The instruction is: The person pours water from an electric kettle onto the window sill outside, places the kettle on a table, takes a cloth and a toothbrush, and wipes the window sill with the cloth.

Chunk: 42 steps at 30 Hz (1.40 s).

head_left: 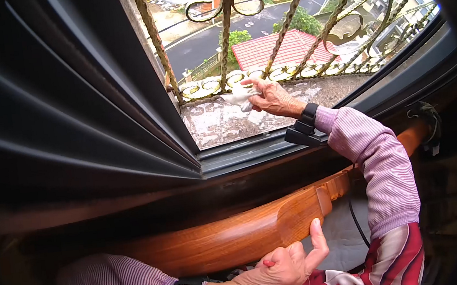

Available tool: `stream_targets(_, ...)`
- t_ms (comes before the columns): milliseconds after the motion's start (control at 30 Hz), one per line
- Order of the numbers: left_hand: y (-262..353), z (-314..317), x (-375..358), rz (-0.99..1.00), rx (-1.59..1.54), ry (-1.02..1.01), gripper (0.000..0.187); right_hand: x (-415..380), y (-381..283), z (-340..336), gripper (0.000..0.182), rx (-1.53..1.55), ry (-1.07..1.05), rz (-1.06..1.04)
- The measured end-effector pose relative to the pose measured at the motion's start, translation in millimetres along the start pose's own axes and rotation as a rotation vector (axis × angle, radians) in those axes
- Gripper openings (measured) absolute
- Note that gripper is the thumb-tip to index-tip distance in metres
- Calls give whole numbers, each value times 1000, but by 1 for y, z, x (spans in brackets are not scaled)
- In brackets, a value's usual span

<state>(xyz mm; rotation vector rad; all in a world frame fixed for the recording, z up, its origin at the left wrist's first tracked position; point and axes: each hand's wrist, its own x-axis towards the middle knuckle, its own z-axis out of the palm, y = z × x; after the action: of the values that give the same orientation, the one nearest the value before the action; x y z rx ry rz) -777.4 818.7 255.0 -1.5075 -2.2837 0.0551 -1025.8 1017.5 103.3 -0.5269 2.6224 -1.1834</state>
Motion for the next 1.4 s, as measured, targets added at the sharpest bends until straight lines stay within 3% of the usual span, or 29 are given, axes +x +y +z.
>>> stream_targets(67,8,5,-1,-53,-25,9,38,3,5,0,29,-165,-129,-16)
stream_targets(100,10,7,-2,-67,-35,7,40,-1,0,11,25,-72,-111,-17)
stream_targets(200,11,7,-2,-88,-56,12,41,4,15,62,22,-72,-236,-405)
stream_targets(267,10,6,-1,-76,-71,14,40,6,18,83,21,-173,-493,-504)
stream_targets(300,8,7,0,-73,-65,11,40,7,18,83,17,-261,-461,-562)
stream_targets(433,4,8,0,-52,-48,12,38,1,25,51,8,-642,-486,-568)
stream_targets(500,2,7,-1,-40,-38,22,37,-6,57,29,11,-784,-317,-541)
stream_targets(567,2,6,-2,-22,-26,30,36,-10,96,2,13,-1271,-230,-371)
stream_targets(600,2,7,-1,-21,-25,28,36,-12,97,-15,14,-1495,-336,-391)
stream_targets(667,2,7,-1,-9,-9,28,35,-1,82,-27,15,-1195,-474,-20)
stream_targets(700,2,6,-1,-11,-12,32,34,1,75,-18,22,-1153,-328,-113)
stream_targets(733,2,5,0,-10,-15,30,34,1,69,-2,25,-978,-76,-405)
stream_targets(767,3,5,0,-5,-15,30,33,6,34,9,20,-876,-153,-417)
stream_targets(800,2,6,1,-1,-12,27,33,13,19,28,12,-790,-97,-596)
stream_targets(867,2,6,2,4,-12,25,32,21,1,72,10,-613,-168,-735)
stream_targets(900,2,6,2,4,-8,24,31,31,15,104,12,-740,-183,-956)
stream_targets(933,2,7,2,11,-2,24,31,32,19,122,16,-700,-350,-955)
stream_targets(1000,0,7,2,13,-2,22,30,31,17,127,27,-848,-424,-852)
stream_targets(1100,1,9,4,5,7,16,29,42,38,116,42,-832,-83,-905)
stream_targets(1200,1,8,5,17,17,14,28,59,43,94,29,-1021,-111,-631)
stream_targets(1267,2,7,6,23,16,13,27,66,40,84,15,-1177,-263,-565)
stream_targets(1300,2,6,6,25,17,15,26,59,24,71,12,-1075,-174,-501)
stream_targets(1333,2,5,6,27,21,14,26,61,12,64,11,-1057,-232,-498)
stream_targets(1400,2,4,7,27,30,14,25,59,7,74,11,-797,-20,-562)
